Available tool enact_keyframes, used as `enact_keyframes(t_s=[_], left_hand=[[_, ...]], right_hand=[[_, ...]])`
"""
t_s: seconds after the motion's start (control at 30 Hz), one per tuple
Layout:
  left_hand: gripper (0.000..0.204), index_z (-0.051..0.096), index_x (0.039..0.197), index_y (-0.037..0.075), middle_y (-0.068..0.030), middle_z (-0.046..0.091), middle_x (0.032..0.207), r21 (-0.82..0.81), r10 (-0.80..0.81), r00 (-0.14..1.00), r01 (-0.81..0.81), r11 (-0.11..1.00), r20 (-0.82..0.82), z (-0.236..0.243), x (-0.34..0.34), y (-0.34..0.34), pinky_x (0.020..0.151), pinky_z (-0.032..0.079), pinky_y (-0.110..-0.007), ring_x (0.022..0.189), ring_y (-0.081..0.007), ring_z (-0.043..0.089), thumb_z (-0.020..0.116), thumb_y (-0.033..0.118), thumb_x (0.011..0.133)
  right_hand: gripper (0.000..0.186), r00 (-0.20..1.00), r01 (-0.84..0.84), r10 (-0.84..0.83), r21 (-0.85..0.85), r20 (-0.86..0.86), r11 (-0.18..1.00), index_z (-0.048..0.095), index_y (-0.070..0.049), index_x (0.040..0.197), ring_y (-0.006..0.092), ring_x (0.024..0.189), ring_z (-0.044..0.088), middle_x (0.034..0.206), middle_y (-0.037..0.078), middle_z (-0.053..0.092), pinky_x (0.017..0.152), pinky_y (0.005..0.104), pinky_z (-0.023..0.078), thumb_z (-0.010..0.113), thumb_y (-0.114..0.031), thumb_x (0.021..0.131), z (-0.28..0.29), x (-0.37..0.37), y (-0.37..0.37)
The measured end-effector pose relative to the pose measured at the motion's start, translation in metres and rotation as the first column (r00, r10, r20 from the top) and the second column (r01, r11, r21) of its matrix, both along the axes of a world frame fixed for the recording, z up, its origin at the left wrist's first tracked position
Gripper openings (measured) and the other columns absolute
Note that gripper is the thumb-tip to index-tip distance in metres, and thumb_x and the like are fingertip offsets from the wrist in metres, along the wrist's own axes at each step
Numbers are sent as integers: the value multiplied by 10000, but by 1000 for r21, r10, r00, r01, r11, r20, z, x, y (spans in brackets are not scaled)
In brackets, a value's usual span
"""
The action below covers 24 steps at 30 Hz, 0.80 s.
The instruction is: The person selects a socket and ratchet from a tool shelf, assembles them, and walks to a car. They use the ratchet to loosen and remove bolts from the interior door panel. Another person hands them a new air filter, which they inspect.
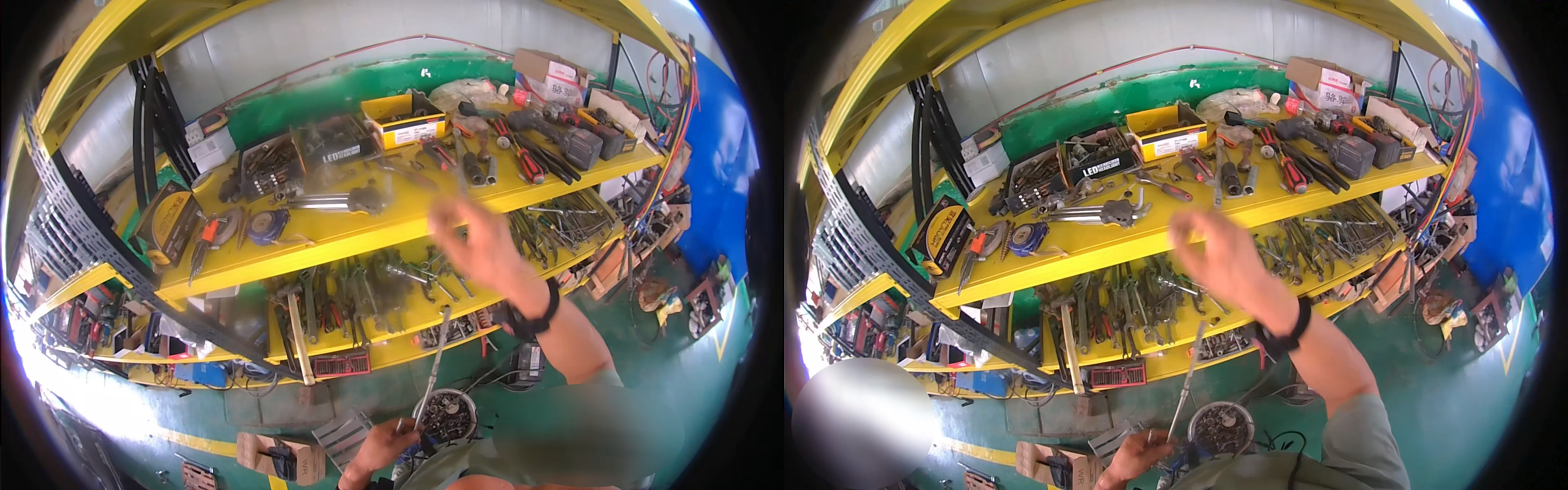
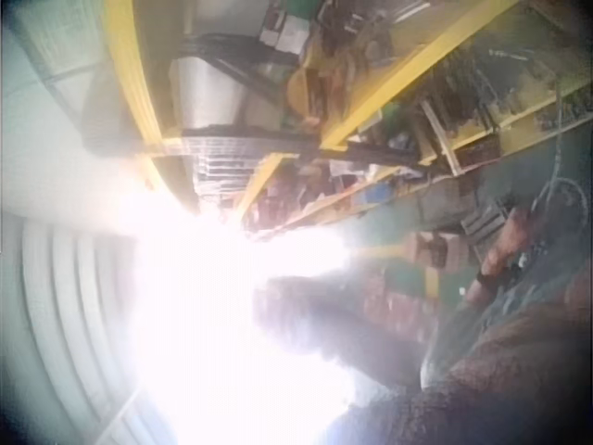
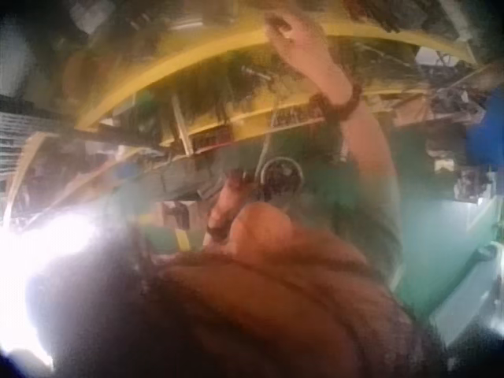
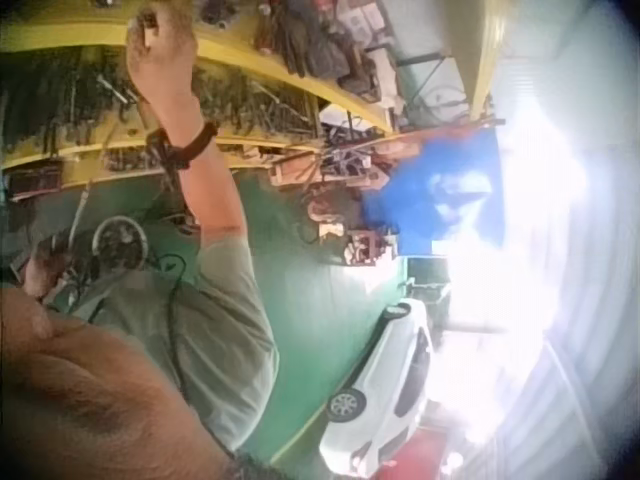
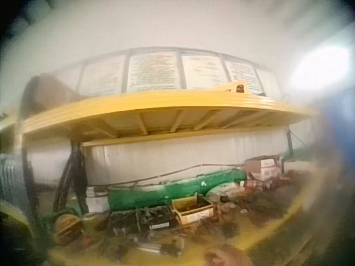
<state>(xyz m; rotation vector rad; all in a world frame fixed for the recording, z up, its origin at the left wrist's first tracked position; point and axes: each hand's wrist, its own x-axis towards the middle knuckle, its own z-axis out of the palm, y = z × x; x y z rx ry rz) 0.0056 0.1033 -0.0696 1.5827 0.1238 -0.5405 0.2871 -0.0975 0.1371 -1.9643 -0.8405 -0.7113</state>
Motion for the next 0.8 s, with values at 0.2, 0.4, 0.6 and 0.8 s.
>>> enact_keyframes(t_s=[0.2,0.4,0.6,0.8], left_hand=[[229,662,1149,-1,-23,700,933,35,23,989,-29,999,146,-33,-9,45,754,496,-233,851,-67,600,714,54,933],[182,670,1074,133,-107,657,1056,-628,310,947,-294,721,-87,-38,-21,66,817,517,-427,992,-281,606,605,221,928],[165,638,1038,12,-54,697,874,-363,430,883,-344,866,190,22,0,71,620,483,-223,729,-85,616,683,-62,897],[174,593,997,16,-88,691,845,-391,563,743,-427,815,361,83,12,37,537,444,-211,602,-72,555,657,-92,878]], right_hand=[[284,884,451,-430,-574,184,684,619,0,1002,375,945,680,952,195,706,853,467,554,637,-275,931,4,116,40],[340,903,414,-419,-467,98,781,644,17,875,349,813,689,887,160,716,765,455,542,560,-289,995,10,127,34],[432,779,-19,198,294,-595,956,627,2,930,120,594,500,722,27,584,586,298,436,453,-363,1083,8,27,-10],[381,488,-256,700,681,-522,686,599,-18,1046,77,639,467,765,12,547,585,242,401,457,-369,1089,-22,-58,-34]])
